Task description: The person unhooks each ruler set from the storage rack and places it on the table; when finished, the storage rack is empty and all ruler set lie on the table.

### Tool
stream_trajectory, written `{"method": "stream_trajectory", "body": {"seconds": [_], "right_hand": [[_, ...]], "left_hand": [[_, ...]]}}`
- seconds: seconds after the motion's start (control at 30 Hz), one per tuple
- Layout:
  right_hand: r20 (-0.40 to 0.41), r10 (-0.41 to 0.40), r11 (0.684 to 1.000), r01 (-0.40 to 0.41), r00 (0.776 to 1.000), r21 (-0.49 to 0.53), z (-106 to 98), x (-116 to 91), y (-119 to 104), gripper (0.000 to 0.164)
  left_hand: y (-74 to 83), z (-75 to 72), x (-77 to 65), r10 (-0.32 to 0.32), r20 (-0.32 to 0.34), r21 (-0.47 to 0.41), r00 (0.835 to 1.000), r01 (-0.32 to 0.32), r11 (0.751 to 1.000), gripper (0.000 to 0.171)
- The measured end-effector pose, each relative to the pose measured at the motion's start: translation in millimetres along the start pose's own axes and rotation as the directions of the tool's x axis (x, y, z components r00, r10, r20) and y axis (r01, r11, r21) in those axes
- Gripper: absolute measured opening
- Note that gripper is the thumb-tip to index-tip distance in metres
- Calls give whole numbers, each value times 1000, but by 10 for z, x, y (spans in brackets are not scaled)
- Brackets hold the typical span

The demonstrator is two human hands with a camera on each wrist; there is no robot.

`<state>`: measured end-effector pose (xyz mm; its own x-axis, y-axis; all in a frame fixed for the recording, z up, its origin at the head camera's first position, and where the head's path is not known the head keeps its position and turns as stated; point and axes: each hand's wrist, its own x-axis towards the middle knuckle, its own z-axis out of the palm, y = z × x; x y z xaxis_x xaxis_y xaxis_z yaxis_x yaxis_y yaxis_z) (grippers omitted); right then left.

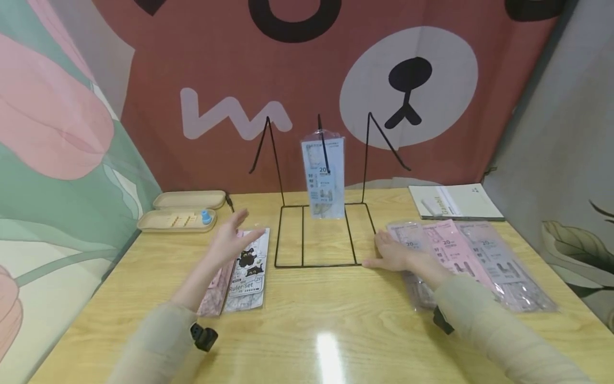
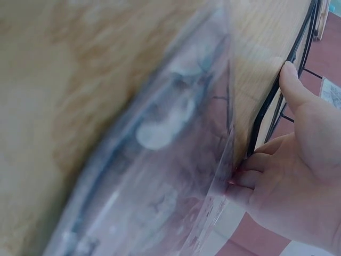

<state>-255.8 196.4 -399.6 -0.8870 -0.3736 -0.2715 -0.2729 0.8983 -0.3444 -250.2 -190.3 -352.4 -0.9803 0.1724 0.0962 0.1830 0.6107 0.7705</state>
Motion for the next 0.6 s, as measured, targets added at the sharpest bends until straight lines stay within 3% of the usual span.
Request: {"method": "stream_trajectory", "body": {"seconds": [0.27, 0.43, 0.6], "right_hand": [[-7, -3, 1000, 3, 1000, -2, 2, -6, 11, 97], [-3, 7, 1000, -7, 1000, 1, 7, -10, 18, 97], [-4, 9, 1000, -9, 1000, -5, 16, -1, 11, 97]], "left_hand": [[191, 421, 455, 47, 55, -89, 997, -42, 995, 81], [292, 646, 631, 64, 70, -114, 995, -56, 992, 80], [358, 855, 790, 66, 67, -225, 996, -50, 973, 84]]}}
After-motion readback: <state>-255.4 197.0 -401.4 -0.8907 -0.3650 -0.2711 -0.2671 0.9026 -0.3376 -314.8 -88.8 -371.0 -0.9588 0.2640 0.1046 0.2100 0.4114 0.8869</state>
